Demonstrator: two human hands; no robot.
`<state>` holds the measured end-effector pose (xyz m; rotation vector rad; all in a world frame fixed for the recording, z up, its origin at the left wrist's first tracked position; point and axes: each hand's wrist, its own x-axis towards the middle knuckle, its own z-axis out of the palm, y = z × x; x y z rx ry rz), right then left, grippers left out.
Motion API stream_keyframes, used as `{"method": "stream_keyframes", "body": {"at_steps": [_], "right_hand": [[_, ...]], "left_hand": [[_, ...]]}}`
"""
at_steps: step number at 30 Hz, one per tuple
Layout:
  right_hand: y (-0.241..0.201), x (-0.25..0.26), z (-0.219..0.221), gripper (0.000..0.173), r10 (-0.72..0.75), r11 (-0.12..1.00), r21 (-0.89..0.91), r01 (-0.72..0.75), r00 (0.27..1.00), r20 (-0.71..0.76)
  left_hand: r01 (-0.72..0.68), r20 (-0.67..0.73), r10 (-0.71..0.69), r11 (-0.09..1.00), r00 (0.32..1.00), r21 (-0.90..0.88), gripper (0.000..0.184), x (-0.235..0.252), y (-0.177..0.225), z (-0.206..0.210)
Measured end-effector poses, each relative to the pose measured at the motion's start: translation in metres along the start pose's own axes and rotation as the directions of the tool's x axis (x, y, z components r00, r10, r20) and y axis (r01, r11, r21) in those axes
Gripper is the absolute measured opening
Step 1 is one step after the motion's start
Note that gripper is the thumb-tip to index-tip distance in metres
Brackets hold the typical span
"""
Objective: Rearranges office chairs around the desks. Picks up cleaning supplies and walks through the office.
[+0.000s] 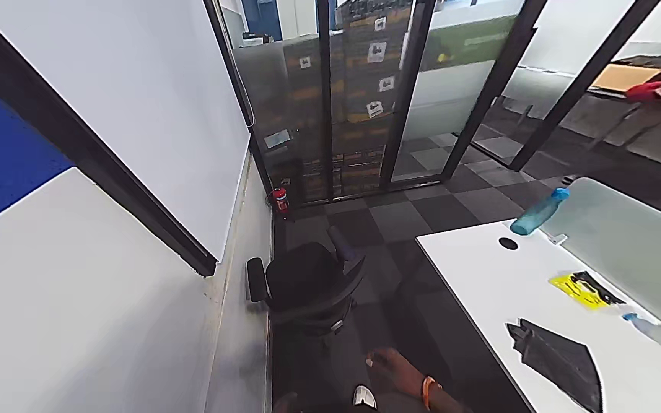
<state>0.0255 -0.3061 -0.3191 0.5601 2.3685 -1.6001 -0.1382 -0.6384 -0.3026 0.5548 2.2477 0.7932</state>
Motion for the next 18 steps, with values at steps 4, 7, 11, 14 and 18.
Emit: {"method": "stream_keyframes", "body": {"at_steps": [4,7,11,14,18], "right_hand": [[-0.055,0.06,-0.049,0.032,-0.219,0.976,-0.018,0.218,0.969,-0.112],[-0.1,0.116,-0.072,0.032,-0.328,0.945,-0.076,0.319,0.924,-0.199],[-0.098,0.194,-0.084,0.049,-0.188,0.853,-0.513,0.096,0.973,-0.131],[-0.059,0.216,-0.066,0.057,0.055,0.698,-0.707,-0.116,0.992,-0.109],[-0.068,0.232,-0.058,0.055,0.291,0.672,-0.663,-0.331,0.941,-0.174]], "left_hand": [[-0.289,-0.204,0.334,0.931,0.92,0.224,0.052,0.084,0.034,-0.021],[-0.193,-0.145,0.275,0.888,0.951,0.418,0.078,0.157,0.07,-0.04],[-0.222,0.141,0.172,0.76,0.975,0.61,0.085,0.228,0.071,-0.031],[-0.273,0.259,0.128,0.687,0.958,0.674,0.047,0.245,0.075,-0.025],[-0.34,0.33,0.152,0.684,0.932,0.645,0.055,0.247,0.073,-0.033]]}}
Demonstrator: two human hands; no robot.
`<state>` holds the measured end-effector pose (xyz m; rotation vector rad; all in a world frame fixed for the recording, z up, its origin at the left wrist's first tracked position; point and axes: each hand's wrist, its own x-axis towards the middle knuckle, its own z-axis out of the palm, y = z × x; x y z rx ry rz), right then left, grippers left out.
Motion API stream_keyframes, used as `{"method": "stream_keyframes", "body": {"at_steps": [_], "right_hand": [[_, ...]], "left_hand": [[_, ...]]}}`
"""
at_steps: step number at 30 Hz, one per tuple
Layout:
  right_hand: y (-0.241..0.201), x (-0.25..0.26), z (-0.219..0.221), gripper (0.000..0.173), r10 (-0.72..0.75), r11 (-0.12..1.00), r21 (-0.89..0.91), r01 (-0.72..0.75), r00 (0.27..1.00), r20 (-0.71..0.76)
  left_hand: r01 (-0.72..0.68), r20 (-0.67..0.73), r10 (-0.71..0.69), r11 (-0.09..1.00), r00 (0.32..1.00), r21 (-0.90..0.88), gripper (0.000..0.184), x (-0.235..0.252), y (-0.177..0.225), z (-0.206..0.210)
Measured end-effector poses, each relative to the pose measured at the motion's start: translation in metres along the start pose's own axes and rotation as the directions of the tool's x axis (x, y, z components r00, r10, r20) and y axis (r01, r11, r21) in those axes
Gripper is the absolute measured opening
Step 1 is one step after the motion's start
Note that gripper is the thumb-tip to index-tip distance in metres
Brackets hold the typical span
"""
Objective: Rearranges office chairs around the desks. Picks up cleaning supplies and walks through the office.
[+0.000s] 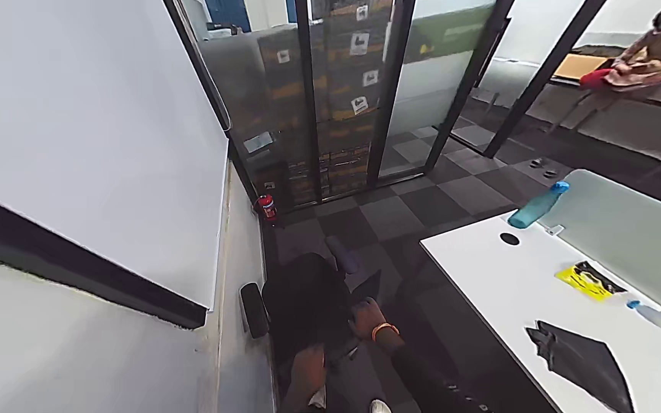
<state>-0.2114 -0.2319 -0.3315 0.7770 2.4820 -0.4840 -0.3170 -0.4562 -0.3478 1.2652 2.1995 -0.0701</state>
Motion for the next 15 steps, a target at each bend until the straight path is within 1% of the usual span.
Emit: {"method": "stream_keyframes", "body": {"at_steps": [2,4,5,7,9,10,15], "right_hand": [[-0.014,0.01,-0.007,0.058,0.081,0.996,0.018,-0.084,0.99,0.119],[-0.024,0.029,-0.012,0.061,0.135,0.989,0.028,-0.143,0.971,0.199],[-0.026,0.038,-0.011,0.063,0.156,0.986,0.027,-0.164,0.966,0.206],[-0.018,0.054,-0.006,0.071,0.213,0.975,0.022,-0.22,0.962,0.171],[-0.009,0.059,-0.003,0.081,0.267,0.963,-0.003,-0.27,0.95,0.163],[-0.007,0.058,-0.001,0.083,0.283,0.959,-0.023,-0.283,0.943,0.173],[-0.007,0.046,0.019,0.08,0.335,0.942,-0.018,-0.336,0.931,0.145]], "left_hand": [[-0.044,0.005,0.044,0.999,0.999,-0.009,0.06,0.0,-0.004,0.001],[-0.078,0.058,0.078,0.997,0.995,-0.006,0.062,0.003,-0.008,-0.005],[-0.105,0.083,0.105,0.994,0.991,-0.001,0.063,0.005,-0.011,-0.007],[-0.179,0.11,0.178,0.984,0.978,-0.007,0.064,0.013,-0.019,-0.009],[-0.26,0.117,0.261,0.965,0.958,-0.027,0.067,0.018,-0.03,-0.007],[-0.291,0.122,0.294,0.956,0.948,-0.039,0.068,0.02,-0.033,-0.004],[-0.341,0.193,0.337,0.94,0.922,-0.014,0.079,0.015,-0.03,-0.007]]}}
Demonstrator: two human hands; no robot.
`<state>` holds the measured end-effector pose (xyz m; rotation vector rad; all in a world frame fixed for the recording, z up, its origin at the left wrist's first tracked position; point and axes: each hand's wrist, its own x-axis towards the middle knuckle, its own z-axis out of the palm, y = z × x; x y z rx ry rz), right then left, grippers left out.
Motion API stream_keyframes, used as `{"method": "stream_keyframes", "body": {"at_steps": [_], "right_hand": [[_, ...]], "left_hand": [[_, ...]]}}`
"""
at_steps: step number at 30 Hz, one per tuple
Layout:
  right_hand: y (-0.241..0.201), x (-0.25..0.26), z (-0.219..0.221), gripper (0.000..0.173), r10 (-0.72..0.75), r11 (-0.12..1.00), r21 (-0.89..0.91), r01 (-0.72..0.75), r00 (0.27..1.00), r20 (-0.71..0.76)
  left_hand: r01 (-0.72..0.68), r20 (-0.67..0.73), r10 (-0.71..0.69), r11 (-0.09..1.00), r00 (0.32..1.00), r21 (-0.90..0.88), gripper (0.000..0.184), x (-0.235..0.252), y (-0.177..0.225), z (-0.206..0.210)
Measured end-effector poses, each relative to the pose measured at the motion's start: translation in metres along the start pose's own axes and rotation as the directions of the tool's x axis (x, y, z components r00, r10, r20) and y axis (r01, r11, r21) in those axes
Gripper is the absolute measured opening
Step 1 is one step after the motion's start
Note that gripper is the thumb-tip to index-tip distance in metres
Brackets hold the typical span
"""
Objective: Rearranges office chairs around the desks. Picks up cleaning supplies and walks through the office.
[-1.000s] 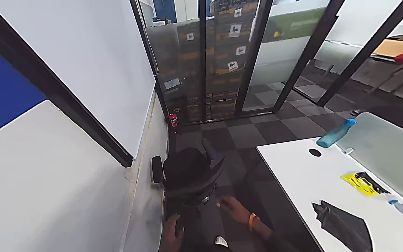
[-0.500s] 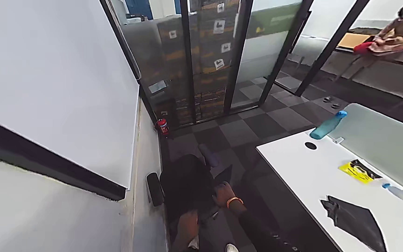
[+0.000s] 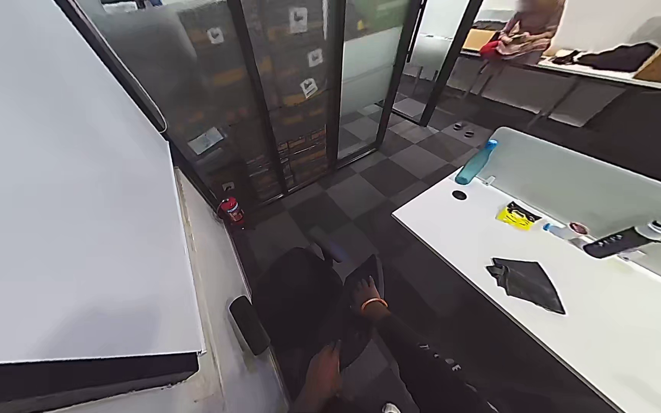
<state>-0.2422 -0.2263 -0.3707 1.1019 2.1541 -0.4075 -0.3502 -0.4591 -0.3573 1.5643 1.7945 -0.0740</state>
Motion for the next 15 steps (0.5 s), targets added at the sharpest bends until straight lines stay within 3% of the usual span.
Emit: {"method": "stream_keyframes", "body": {"at_steps": [6,15], "right_hand": [[0.012,-0.036,0.036,0.08,0.049,0.995,0.086,-0.048,0.999,-0.012],[0.051,-0.118,0.093,0.079,0.123,0.954,0.276,-0.117,0.992,-0.001]], "left_hand": [[-0.084,0.035,0.083,0.996,0.996,0.043,0.076,-0.017,0.001,0.012],[-0.152,0.072,0.14,0.965,0.988,0.212,0.077,-0.028,0.034,0.052]]}}
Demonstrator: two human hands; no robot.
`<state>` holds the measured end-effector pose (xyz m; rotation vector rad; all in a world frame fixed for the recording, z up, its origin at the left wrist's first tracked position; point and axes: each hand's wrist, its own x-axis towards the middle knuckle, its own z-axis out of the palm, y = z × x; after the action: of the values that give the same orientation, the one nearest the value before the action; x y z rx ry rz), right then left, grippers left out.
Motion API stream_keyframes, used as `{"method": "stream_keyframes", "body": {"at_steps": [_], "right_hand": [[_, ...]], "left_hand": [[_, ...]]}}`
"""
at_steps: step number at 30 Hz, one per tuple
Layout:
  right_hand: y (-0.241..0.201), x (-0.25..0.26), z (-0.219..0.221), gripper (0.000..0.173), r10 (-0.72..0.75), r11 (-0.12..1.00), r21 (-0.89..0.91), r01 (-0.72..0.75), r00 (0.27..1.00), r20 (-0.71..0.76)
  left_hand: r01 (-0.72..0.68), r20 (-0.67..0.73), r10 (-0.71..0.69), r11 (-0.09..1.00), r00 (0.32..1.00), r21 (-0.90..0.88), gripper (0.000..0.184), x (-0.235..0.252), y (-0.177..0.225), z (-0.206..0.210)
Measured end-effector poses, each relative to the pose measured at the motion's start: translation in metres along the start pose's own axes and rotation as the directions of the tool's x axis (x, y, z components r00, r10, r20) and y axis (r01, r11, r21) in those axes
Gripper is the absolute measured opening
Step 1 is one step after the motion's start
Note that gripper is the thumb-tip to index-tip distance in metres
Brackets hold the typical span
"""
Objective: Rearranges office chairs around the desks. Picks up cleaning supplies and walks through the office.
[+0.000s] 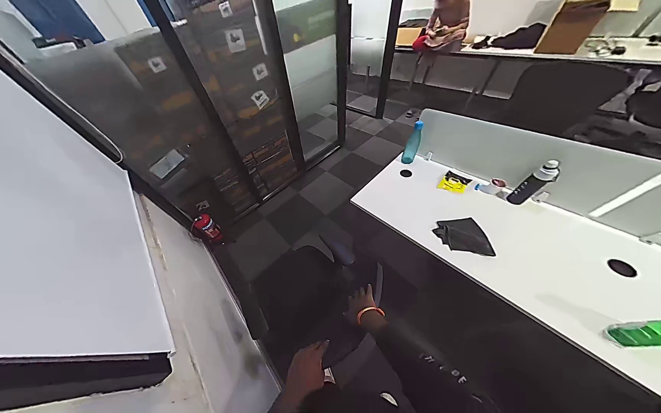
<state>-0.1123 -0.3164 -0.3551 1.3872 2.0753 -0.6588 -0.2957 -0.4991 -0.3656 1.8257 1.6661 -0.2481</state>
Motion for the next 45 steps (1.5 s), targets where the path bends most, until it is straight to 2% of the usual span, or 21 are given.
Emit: {"method": "stream_keyframes", "body": {"at_steps": [7,11,13,15,18,21,23,25,27,28,31,34,36,39,45], "right_hand": [[0.075,-0.06,0.046,0.078,0.095,0.99,0.102,-0.094,0.995,-0.002],[0.119,-0.108,0.076,0.069,0.126,0.973,0.201,-0.113,0.991,-0.051],[0.142,-0.133,0.092,0.067,0.1,0.966,0.247,-0.075,0.991,-0.09],[0.17,-0.157,0.112,0.062,0.019,0.954,0.298,0.034,0.985,-0.174],[0.218,-0.197,0.143,0.057,-0.016,0.927,0.349,0.139,0.943,-0.331],[0.267,-0.239,0.182,0.06,0.091,0.945,0.321,0.057,0.9,-0.426],[0.289,-0.261,0.205,0.065,0.124,0.938,0.346,0.034,0.897,-0.424],[0.295,-0.274,0.219,0.075,0.111,0.932,0.36,0.034,0.921,-0.374],[0.292,-0.276,0.228,0.081,0.094,0.94,0.342,0.012,0.951,-0.293],[0.288,-0.274,0.231,0.077,0.089,0.942,0.334,0.002,0.963,-0.256],[0.265,-0.261,0.237,0.046,0.043,0.948,0.317,0.021,0.98,-0.193],[0.22,-0.252,0.234,0.042,-0.028,0.926,0.37,0.069,0.993,-0.114],[0.2,-0.247,0.232,0.046,0.026,0.902,0.431,0.005,0.998,-0.065],[0.193,-0.244,0.23,0.048,0.164,0.847,0.52,-0.107,0.984,-0.064],[0.203,-0.23,0.213,0.054,0.343,0.771,0.586,-0.25,0.938,-0.05]], "left_hand": [[-0.067,0.03,0.067,0.997,0.997,0.023,0.074,-0.008,0.072,0.03],[-0.123,0.05,0.12,0.991,0.991,0.047,0.067,-0.017,0.118,0.051],[-0.123,0.093,0.118,0.991,0.989,0.046,0.059,-0.022,0.141,0.063],[-0.128,0.107,0.122,0.99,0.987,0.05,0.05,-0.029,0.16,0.071],[-0.153,0.154,0.142,0.986,0.978,0.062,0.045,-0.04,0.176,0.073],[-0.196,0.18,0.174,0.974,0.968,0.112,0.039,-0.05,0.174,0.073],[-0.213,0.221,0.177,0.965,0.959,0.154,0.037,-0.05,0.164,0.071],[-0.251,0.208,0.209,0.946,0.956,0.207,0.035,-0.053,0.148,0.063],[-0.266,0.119,0.243,0.931,0.963,0.251,0.033,-0.055,0.128,0.053],[-0.245,0.069,0.235,0.933,0.969,0.262,0.032,-0.055,0.117,0.048],[-0.12,-0.045,0.142,0.938,0.989,0.325,0.037,-0.042,0.083,0.032],[-0.004,-0.144,0.057,0.94,0.988,0.341,0.046,-0.02,0.056,0.02],[0.035,-0.155,0.026,0.923,0.988,0.383,0.048,-0.005,0.052,0.013],[0.034,-0.12,0.016,0.913,0.993,0.407,0.046,0.012,0.055,0.002],[-0.044,-0.097,0.091,0.913,0.991,0.405,0.046,0.069,0.073,-0.031]]}}
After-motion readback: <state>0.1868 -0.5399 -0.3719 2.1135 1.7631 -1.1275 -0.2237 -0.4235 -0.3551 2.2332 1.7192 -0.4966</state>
